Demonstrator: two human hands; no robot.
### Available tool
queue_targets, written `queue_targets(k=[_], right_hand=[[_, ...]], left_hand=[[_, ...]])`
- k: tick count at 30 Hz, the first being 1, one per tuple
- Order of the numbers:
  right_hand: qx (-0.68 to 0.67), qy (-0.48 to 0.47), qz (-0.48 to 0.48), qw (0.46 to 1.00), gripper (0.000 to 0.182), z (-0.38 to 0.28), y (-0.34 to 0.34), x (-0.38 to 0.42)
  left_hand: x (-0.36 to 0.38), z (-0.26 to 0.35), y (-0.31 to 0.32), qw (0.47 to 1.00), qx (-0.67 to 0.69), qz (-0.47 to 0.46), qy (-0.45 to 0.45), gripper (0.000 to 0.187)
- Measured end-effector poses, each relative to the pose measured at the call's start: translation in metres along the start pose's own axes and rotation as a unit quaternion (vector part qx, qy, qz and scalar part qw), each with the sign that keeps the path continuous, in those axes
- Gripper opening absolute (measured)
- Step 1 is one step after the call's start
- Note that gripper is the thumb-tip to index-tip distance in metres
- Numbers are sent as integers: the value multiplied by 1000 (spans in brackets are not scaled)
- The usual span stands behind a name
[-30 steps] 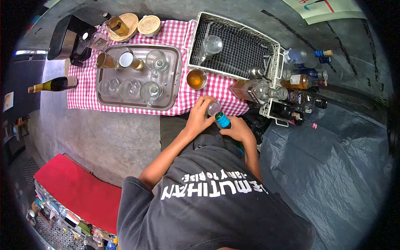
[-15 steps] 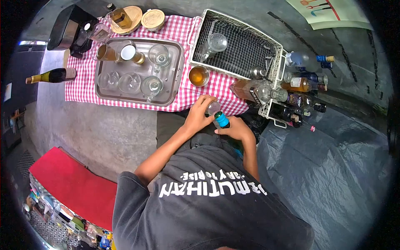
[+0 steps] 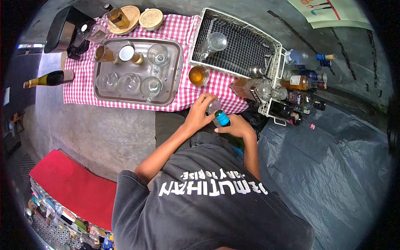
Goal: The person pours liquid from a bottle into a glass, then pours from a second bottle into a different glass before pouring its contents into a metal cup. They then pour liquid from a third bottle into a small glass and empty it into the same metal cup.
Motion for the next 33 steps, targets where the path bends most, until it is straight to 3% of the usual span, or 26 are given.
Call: queue_targets(k=[33], right_hand=[[54, 27, -44, 997, 54, -5, -16, -3]], left_hand=[[-12, 3, 2, 1000, -1, -6, 4, 54]])
Point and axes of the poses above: each hand's wrist, its own x-axis away from the middle knuckle, its own y-axis out of the palm, z = x × y, the point moved 3 cm from there along -x, towards the middle knuckle, and after that the axes turned 2 degrees about -z, right-handed, at the moved point
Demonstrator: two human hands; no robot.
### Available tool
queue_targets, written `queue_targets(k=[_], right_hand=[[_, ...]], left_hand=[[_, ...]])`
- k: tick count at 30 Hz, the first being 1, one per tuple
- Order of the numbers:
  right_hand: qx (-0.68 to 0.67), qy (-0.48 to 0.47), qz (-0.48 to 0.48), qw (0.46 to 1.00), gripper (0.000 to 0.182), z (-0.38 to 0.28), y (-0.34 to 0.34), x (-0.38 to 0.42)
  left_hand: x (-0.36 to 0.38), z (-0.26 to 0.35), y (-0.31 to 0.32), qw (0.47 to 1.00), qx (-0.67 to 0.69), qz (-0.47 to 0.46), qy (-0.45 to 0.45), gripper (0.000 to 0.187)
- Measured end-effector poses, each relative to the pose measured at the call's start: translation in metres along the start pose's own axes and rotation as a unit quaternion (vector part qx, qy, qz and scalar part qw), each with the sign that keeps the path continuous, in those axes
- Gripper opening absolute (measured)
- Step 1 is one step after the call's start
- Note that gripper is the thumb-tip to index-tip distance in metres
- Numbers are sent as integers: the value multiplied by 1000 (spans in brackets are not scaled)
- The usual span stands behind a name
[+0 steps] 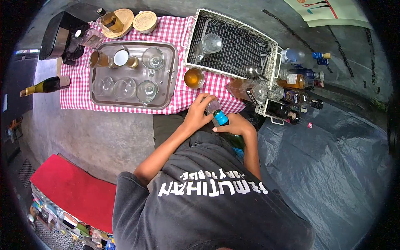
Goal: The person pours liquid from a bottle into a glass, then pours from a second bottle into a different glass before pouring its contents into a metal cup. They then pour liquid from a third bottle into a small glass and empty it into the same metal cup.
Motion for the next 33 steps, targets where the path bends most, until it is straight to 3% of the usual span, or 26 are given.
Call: queue_targets(k=[33], right_hand=[[22, 8, 10, 1000, 59, 11, -3, -2]], left_hand=[[1, -3, 11, 999, 31, 6, -17, 55]])
Point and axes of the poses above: each hand's wrist, its own x-axis away from the middle knuckle, its own y-axis out of the palm, z = x × y, the point moved 3 cm from there along -x, towards the middle knuckle, and after that the axes turned 2 degrees about -z, right-handed, at the moved point
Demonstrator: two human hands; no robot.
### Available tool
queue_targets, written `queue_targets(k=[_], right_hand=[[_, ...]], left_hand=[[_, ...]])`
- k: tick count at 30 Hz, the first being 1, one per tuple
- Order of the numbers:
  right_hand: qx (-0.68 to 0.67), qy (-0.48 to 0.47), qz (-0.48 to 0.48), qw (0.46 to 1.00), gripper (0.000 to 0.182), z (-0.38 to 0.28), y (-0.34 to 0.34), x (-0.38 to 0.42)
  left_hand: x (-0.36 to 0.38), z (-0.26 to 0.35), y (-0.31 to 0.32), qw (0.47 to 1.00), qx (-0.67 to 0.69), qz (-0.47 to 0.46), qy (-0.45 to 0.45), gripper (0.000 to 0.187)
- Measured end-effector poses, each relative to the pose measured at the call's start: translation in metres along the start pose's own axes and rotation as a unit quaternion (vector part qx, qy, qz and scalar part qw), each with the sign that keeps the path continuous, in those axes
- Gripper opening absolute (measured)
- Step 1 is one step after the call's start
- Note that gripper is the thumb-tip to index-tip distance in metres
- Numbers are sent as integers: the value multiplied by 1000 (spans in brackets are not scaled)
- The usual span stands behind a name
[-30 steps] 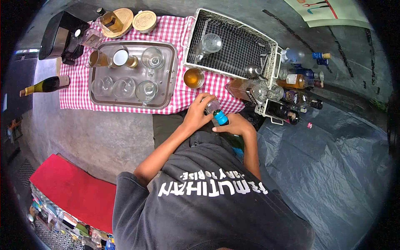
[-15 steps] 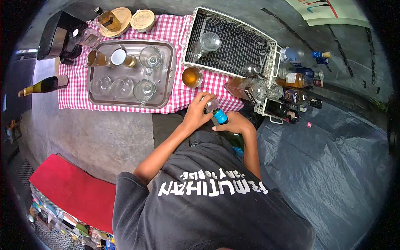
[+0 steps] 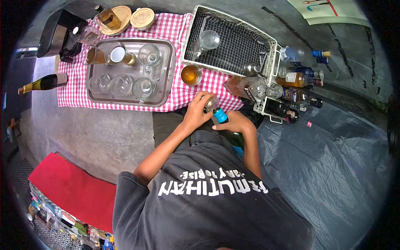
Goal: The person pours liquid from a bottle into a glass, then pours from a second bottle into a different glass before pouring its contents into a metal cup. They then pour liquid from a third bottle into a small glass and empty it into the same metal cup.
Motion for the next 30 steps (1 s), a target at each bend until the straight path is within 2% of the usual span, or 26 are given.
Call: queue_targets(k=[18, 25, 28, 30], right_hand=[[19, -34, 12, 999, 60, 5, 2, -3], [-80, -145, 37, 985, 47, -18, -18, 15], [-131, -230, 116, 957, 43, -22, -30, 22], [-163, -236, 152, 946, 41, -26, -39, 29]], left_hand=[[1, 4, -5, 999, -21, 25, 27, 53], [-5, 14, -22, 999, -11, 35, 26, 56], [-8, 27, -39, 994, -52, 87, 27, 55], [-11, 29, -50, 993, -61, 100, 26, 55]])
Point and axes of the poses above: each hand's wrist, its own x-axis away from the middle knuckle, its own y-axis out of the palm, z = x × y, the point moved 3 cm from there along -x, towards the middle knuckle, and after that the axes turned 2 degrees about -z, right-handed, at the moved point
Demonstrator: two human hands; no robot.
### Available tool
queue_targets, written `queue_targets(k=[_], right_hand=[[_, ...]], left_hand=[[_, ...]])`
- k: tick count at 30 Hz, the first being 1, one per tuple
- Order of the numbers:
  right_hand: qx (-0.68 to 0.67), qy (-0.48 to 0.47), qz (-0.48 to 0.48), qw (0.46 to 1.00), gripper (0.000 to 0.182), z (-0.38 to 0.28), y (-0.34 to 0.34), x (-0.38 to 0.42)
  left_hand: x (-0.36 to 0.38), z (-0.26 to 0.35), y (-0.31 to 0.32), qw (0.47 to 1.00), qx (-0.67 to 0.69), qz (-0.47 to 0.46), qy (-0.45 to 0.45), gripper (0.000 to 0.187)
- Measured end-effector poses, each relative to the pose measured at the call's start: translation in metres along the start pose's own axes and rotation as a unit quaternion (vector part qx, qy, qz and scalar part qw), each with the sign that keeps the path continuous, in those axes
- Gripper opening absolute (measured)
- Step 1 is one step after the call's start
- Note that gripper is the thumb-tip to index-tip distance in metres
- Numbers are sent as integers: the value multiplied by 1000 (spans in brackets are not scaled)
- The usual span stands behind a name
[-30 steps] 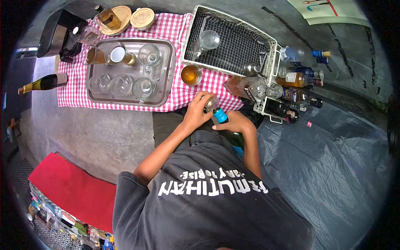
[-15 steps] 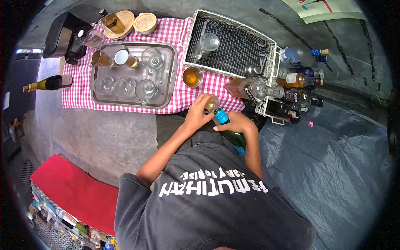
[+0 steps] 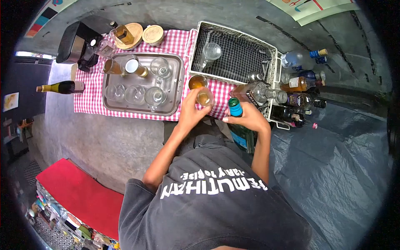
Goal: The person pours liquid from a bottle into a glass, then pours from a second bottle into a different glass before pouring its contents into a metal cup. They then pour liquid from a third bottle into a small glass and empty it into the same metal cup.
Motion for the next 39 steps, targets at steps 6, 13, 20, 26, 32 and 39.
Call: queue_targets(k=[6, 13, 20, 26, 32, 39], right_hand=[[-36, -39, 126, 991, 40, -35, -19, 7], [-138, -174, 268, 937, 28, -82, -34, 11], [-122, -237, 384, 884, 28, -113, -52, 4], [-95, -272, 463, 838, 30, -112, -65, -25], [-89, -258, 530, 803, 33, -88, -68, -64], [-75, -195, 562, 800, 36, -51, -65, -110]], left_hand=[[-15, 23, -33, 997, -11, 69, 19, 47], [-19, 14, -44, 995, 39, 92, -30, 51], [-16, 17, -50, 991, 61, 109, -51, 52], [-16, 13, -55, 989, 62, 117, -62, 52], [-17, 8, -58, 988, 62, 122, -66, 54], [-24, 8, -58, 993, 30, 101, -44, 53]])
Point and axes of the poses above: each hand's wrist, its own x-axis away from the middle knuckle, its own y-axis out of the palm, z = x × y, the point moved 3 cm from there along -x, towards the middle knuckle, and after that the axes turned 2 degrees about -z, right-handed, at the moved point
